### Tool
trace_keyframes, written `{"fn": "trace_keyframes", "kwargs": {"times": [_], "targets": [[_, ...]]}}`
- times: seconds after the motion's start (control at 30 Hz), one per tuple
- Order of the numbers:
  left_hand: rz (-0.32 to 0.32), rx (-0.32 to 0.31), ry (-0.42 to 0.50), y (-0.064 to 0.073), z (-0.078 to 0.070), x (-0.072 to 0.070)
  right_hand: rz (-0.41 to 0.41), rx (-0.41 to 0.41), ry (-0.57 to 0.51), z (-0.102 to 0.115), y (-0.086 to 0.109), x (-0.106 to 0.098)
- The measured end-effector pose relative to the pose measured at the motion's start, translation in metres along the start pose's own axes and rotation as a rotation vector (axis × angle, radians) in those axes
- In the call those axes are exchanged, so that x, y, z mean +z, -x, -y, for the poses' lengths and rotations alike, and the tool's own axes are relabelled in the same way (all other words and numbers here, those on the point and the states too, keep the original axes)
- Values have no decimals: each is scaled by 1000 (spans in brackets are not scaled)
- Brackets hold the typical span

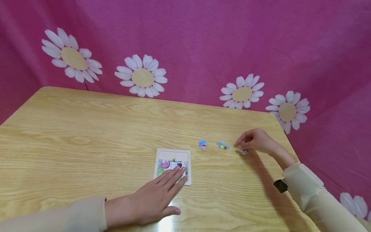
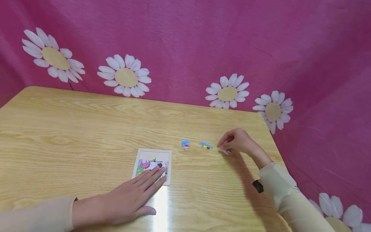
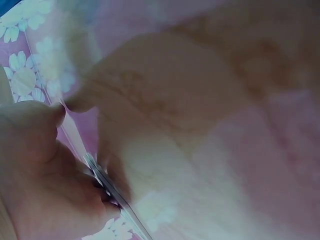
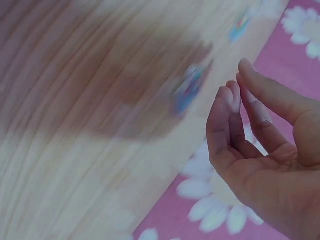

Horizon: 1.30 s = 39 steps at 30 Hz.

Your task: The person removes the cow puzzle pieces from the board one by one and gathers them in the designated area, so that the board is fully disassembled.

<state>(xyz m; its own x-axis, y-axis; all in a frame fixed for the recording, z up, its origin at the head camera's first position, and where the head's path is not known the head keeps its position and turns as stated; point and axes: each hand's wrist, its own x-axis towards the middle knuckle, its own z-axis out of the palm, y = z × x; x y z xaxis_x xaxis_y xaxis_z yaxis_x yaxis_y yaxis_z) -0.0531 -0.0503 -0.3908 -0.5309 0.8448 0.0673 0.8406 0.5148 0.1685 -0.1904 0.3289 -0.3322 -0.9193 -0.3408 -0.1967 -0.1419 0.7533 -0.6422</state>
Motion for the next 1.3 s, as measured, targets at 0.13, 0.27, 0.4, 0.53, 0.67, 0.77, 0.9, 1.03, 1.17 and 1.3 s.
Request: {"fn": "trace_keyframes", "kwargs": {"times": [0.13,0.27,0.4,0.53,0.67,0.77,0.9,1.03,1.17,1.3], "targets": [[-2,-20,-10,3,-3,-2,66,-44,-97,25,-2,17],[1,-42,-24,6,-5,-2,111,-135,-128,45,-9,38],[-10,-46,-41,8,-6,0,169,-182,-165,65,-19,59],[-13,-45,-53,8,-6,0,233,-223,-224,85,-29,79],[-24,-42,-68,8,-6,1,256,-256,-244,104,-39,97],[-27,-38,-72,8,-6,2,265,-253,-252,117,-46,110],[-23,-40,-67,8,-6,2,279,-255,-245,132,-54,125],[-19,-41,-55,9,-6,1,285,-261,-205,146,-61,135],[-28,-33,-60,9,-5,2,293,-261,-157,153,-67,142],[-45,-28,-69,9,-5,3,312,-238,-118,158,-69,144]]}}
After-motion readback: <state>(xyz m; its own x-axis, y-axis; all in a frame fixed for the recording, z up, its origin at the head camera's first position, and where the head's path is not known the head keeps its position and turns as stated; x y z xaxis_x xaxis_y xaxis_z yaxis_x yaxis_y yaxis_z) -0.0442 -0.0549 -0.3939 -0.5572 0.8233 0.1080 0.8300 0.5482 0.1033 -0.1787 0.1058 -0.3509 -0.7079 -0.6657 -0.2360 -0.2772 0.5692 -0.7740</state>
